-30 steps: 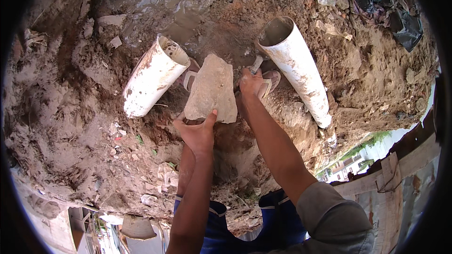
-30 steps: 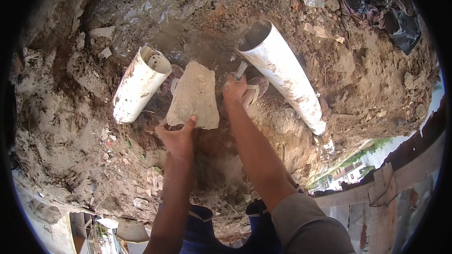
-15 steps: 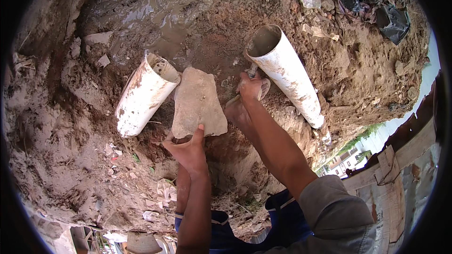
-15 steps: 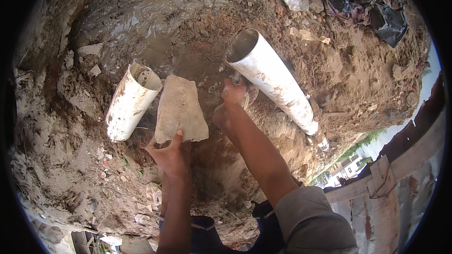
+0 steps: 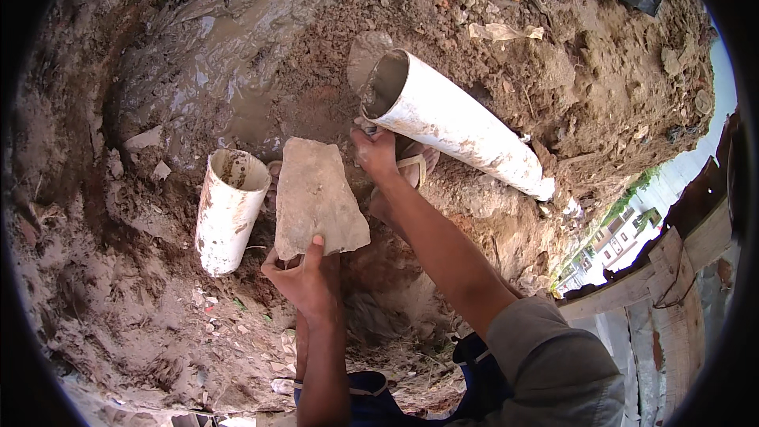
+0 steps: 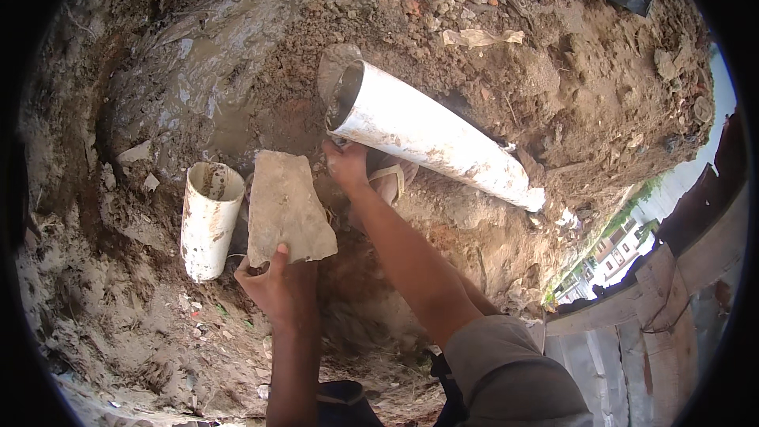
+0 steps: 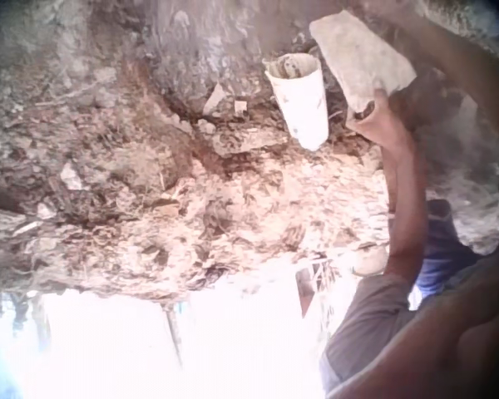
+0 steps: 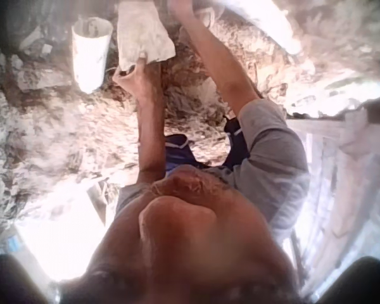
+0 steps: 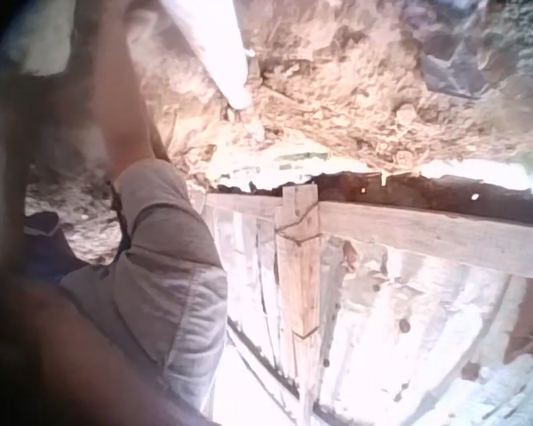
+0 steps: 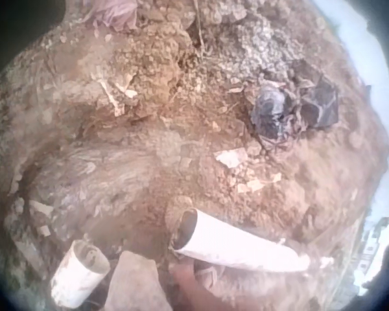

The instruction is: The person uses a trowel to apply mortar to a section of white PVC pipe in a muddy pit and fits a replacement pipe section into place.

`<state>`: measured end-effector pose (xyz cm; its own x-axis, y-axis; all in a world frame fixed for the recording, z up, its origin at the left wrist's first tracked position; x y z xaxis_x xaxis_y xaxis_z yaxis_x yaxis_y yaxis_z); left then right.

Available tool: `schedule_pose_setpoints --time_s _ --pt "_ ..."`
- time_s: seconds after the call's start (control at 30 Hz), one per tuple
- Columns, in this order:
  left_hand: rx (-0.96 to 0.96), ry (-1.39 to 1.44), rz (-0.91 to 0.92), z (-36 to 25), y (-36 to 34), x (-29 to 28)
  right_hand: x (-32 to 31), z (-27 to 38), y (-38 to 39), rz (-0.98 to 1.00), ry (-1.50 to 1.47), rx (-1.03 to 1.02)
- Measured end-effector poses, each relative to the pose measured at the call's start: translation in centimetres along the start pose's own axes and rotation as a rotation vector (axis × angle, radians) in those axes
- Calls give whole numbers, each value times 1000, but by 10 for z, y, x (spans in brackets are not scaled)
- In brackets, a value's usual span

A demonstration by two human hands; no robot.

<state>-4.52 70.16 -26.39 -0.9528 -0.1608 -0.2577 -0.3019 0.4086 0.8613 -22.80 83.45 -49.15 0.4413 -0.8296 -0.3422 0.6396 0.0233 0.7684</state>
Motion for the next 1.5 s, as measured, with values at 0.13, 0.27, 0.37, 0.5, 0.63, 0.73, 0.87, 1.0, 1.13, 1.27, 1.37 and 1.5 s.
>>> schedule_pose_setpoints --time_s 0.13,0.27,0.37,0.5,0.63,0.73,0.87,1.0,1.13,1.27,1.37,1.5 --pt "-4 -60 -34 -23 6 10 6 19 16 -18 -402 143" --pt "18 -167 -10 -25 12 30 -38 3 -10 -1 434 -382" --pt "101 -284 26 -36 15 36 -50 -11 4 -54 287 -135" --pt "120 -352 29 -35 16 40 -47 20 27 -23 278 209" --pt "132 -390 24 -37 22 48 -50 35 63 -158 318 204" --pt "121 -399 62 -32 25 54 -45 6 40 -213 161 -18" --pt "85 -373 48 -28 31 62 -9 -1 0 5 1003 -263" --pt "157 -448 13 -38 19 42 -11 4 31 36 289 -33" --pt "87 -442 165 -8 28 82 -73 -72 -49 -508 -68 -328" --pt "174 -425 6 -45 20 39 31 0 30 150 1395 -560" --pt "153 -447 -12 -42 21 38 -10 -3 35 -150 -211 87" --pt "184 -472 82 -27 18 43 2 -7 -21 -105 969 -532"
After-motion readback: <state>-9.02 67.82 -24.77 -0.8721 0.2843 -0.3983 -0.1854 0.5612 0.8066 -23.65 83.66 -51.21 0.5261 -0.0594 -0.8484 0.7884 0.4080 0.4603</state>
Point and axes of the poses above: each hand's wrist, its own y-axis away from the middle knuckle, its own x-axis out of the palm, z = x × y, the point moved 6 cm from there along -y, towards the middle knuckle, and after that the axes turned 4 degrees about y, right-handed, at the moved point
